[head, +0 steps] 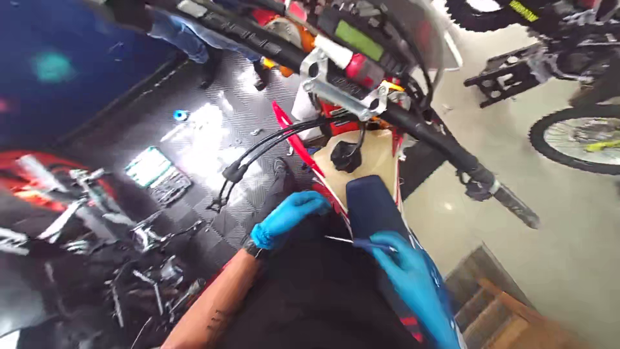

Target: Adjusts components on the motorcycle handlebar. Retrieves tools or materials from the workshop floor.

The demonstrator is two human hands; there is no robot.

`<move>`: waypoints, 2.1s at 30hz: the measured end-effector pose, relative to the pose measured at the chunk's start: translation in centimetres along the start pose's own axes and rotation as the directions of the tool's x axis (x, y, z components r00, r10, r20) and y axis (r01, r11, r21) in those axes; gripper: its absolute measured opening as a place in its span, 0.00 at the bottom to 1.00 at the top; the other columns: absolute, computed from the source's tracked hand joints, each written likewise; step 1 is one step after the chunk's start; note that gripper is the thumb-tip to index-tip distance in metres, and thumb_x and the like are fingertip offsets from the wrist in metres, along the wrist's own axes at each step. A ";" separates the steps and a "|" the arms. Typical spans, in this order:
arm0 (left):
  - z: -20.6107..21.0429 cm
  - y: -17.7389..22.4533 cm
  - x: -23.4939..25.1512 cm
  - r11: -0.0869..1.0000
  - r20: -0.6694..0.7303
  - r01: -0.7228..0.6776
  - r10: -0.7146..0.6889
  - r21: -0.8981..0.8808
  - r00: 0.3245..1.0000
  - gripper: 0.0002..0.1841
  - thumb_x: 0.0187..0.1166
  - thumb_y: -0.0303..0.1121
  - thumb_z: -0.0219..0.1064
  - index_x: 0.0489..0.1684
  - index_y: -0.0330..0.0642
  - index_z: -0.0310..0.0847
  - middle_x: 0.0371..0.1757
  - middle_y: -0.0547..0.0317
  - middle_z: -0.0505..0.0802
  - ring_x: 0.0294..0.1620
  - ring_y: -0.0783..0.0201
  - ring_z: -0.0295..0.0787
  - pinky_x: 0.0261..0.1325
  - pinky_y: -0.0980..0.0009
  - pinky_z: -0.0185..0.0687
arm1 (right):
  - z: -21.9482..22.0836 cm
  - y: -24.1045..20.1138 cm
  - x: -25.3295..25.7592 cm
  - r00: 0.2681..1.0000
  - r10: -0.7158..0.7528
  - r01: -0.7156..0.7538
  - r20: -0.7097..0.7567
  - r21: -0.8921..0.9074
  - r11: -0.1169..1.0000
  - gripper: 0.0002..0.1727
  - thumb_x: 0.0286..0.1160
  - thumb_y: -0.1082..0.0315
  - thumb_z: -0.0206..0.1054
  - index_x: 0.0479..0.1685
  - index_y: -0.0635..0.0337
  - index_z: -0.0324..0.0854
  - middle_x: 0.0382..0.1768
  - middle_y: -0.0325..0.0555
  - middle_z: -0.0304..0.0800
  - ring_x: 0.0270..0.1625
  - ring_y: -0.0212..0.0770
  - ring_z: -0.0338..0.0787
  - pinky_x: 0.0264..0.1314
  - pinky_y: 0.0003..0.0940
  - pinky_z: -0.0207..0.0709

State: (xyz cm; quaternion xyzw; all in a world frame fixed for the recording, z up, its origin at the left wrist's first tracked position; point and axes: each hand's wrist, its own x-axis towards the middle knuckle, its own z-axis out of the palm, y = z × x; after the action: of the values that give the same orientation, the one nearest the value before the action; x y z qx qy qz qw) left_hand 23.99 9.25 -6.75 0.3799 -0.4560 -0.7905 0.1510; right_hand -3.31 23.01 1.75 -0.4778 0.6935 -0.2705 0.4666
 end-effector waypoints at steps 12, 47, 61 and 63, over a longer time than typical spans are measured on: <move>-4.9 -25.1 -9.5 0.792 -0.387 0.556 -0.445 0.250 0.808 0.25 0.91 0.51 0.53 0.66 0.41 0.86 0.63 0.48 0.92 0.68 0.55 0.88 0.77 0.47 0.75 | 23.3 15.5 1.8 0.751 0.478 -0.551 0.455 0.033 0.834 0.11 0.80 0.62 0.69 0.50 0.61 0.86 0.36 0.47 0.91 0.29 0.39 0.91 0.37 0.37 0.88; -16.3 -71.8 9.0 0.725 -0.473 0.143 -0.571 -0.673 0.671 0.34 0.91 0.56 0.49 0.94 0.54 0.51 0.87 0.52 0.73 0.79 0.51 0.79 0.74 0.51 0.81 | 50.7 60.2 34.9 0.777 0.244 0.003 0.581 -0.390 0.921 0.18 0.63 0.66 0.76 0.56 0.51 0.91 0.43 0.51 0.95 0.37 0.47 0.93 0.39 0.52 0.89; -19.5 -75.7 14.0 0.768 -0.140 0.580 -0.565 0.273 0.813 0.28 0.88 0.55 0.56 0.77 0.46 0.80 0.75 0.48 0.86 0.80 0.51 0.79 0.84 0.43 0.66 | 52.2 63.8 51.9 0.987 0.118 0.019 0.105 -0.820 0.572 0.33 0.65 0.67 0.77 0.72 0.72 0.77 0.78 0.76 0.69 0.76 0.78 0.73 0.72 0.75 0.70; -20.7 -74.4 11.9 0.814 -0.189 0.561 -0.533 0.152 0.824 0.26 0.88 0.54 0.57 0.75 0.47 0.81 0.73 0.51 0.88 0.77 0.57 0.81 0.83 0.48 0.69 | 51.9 62.7 52.2 0.977 0.182 -0.022 0.113 -0.793 0.609 0.29 0.64 0.69 0.75 0.67 0.75 0.78 0.70 0.78 0.76 0.72 0.77 0.78 0.69 0.77 0.71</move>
State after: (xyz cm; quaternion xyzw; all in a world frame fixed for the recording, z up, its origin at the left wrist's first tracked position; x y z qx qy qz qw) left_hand 39.34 29.82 -80.55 0.5619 -0.3931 -0.7221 -0.0914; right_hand 12.32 3.79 -91.69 -0.6158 0.7221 0.1332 0.2857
